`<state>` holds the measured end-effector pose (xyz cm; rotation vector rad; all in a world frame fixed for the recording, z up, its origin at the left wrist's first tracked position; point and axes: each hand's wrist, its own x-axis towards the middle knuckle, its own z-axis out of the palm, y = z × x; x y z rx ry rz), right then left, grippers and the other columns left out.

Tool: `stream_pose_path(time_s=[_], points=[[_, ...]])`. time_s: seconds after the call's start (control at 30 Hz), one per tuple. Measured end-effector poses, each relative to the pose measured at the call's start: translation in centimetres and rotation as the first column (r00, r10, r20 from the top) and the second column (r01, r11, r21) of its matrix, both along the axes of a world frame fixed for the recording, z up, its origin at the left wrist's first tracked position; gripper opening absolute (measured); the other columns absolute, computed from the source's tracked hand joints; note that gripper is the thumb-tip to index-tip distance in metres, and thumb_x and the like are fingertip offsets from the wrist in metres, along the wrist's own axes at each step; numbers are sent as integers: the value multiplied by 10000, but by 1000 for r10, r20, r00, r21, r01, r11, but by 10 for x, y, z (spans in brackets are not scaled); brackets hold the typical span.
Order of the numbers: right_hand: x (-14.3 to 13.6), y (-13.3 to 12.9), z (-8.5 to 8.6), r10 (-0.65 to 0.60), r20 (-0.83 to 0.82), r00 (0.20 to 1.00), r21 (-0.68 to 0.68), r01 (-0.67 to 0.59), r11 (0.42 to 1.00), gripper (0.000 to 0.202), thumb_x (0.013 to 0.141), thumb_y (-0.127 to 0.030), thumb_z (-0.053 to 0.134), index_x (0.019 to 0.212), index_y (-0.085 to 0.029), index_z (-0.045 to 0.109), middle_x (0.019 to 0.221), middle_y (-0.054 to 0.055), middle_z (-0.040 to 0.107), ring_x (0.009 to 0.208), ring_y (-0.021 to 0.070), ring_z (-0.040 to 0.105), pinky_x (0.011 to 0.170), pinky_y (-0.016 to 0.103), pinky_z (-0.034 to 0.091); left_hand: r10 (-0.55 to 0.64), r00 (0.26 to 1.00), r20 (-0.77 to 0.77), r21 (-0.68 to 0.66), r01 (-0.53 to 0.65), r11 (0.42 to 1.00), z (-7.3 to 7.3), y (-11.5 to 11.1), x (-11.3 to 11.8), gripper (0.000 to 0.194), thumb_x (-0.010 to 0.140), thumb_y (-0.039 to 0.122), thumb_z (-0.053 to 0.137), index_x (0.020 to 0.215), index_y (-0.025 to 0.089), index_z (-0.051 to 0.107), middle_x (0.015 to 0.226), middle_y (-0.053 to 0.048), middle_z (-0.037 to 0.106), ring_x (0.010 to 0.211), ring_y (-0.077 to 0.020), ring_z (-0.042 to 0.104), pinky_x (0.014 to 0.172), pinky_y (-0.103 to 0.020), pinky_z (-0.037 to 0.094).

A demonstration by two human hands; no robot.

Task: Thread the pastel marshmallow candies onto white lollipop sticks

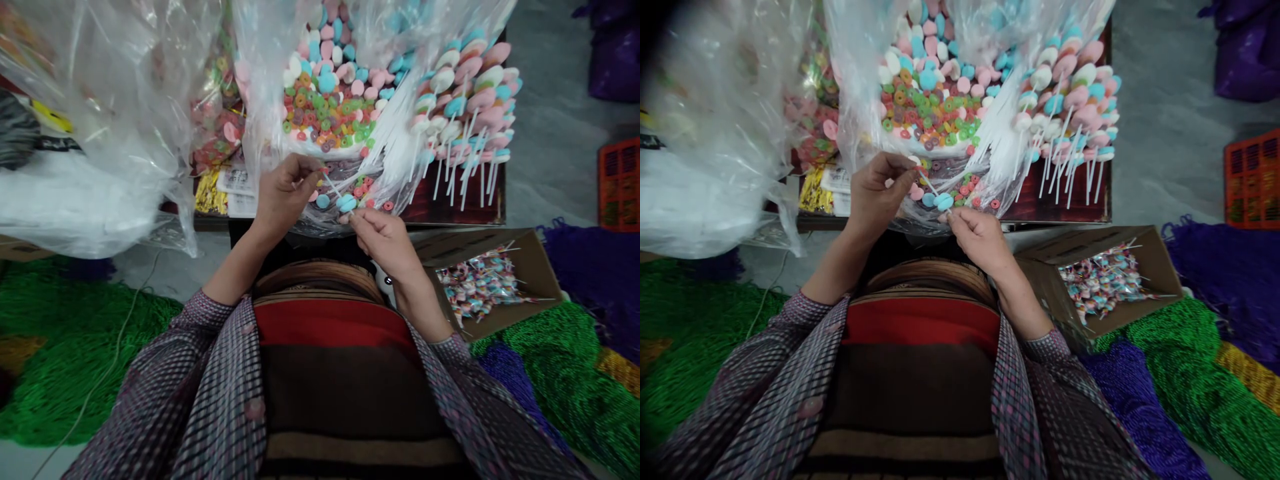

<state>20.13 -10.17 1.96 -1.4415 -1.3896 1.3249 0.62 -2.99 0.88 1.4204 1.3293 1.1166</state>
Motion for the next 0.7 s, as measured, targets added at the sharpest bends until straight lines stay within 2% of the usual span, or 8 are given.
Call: stream_pose_path(time_s=[0.1, 0.2, 0.33, 0.5, 0.7], points=[[-4, 2, -3, -24, -29, 999, -33, 23, 999, 475, 918, -653, 630, 829, -198, 738, 493, -68, 419, 480, 92, 371, 484, 247, 252, -102, 980, -174, 81, 117, 990, 0, -7, 4, 49, 875, 241, 738, 915, 262, 720, 908, -14, 757, 1010, -207, 687, 985, -349, 522], [-7, 6, -6, -96, -133, 986, -50, 90, 995, 480, 911, -675, 634, 862, -206, 724, 473, -85, 399, 438, 80, 327, 464, 245, 241, -196, 947, -257, 118, 231, 966, -1, -6, 4, 99, 920, 335, 701, 987, 271, 738, 1017, -36, 774, 1085, -237, 686, 1074, -407, 487], [-3, 9, -9, -208, -236, 949, -68, 197, 978, 483, 891, -708, 639, 929, -231, 701, 474, -96, 384, 416, 78, 276, 430, 241, 210, -149, 919, -365, 132, 209, 969, -10, 7, -5, 223, 951, 471, 658, 1010, 269, 733, 1061, -87, 749, 1202, -305, 643, 1109, -463, 445], [1, 7, -9, -229, -245, 942, -72, 218, 973, 501, 871, -733, 648, 891, -233, 679, 475, -99, 367, 408, 74, 270, 416, 237, 196, -151, 758, -634, 134, 301, 944, -23, 13, -3, 162, 947, 345, 642, 853, 240, 722, 953, -104, 705, 1217, -367, 591, 1121, -561, 382], [1, 4, -10, -214, -225, 951, -72, 202, 977, 508, 871, -732, 651, 876, -226, 698, 464, -93, 364, 406, 75, 284, 418, 238, 187, -177, 721, -670, 129, 348, 928, -23, 11, 2, 145, 911, 250, 658, 767, 234, 672, 924, -99, 694, 1179, -360, 583, 1118, -557, 370]])
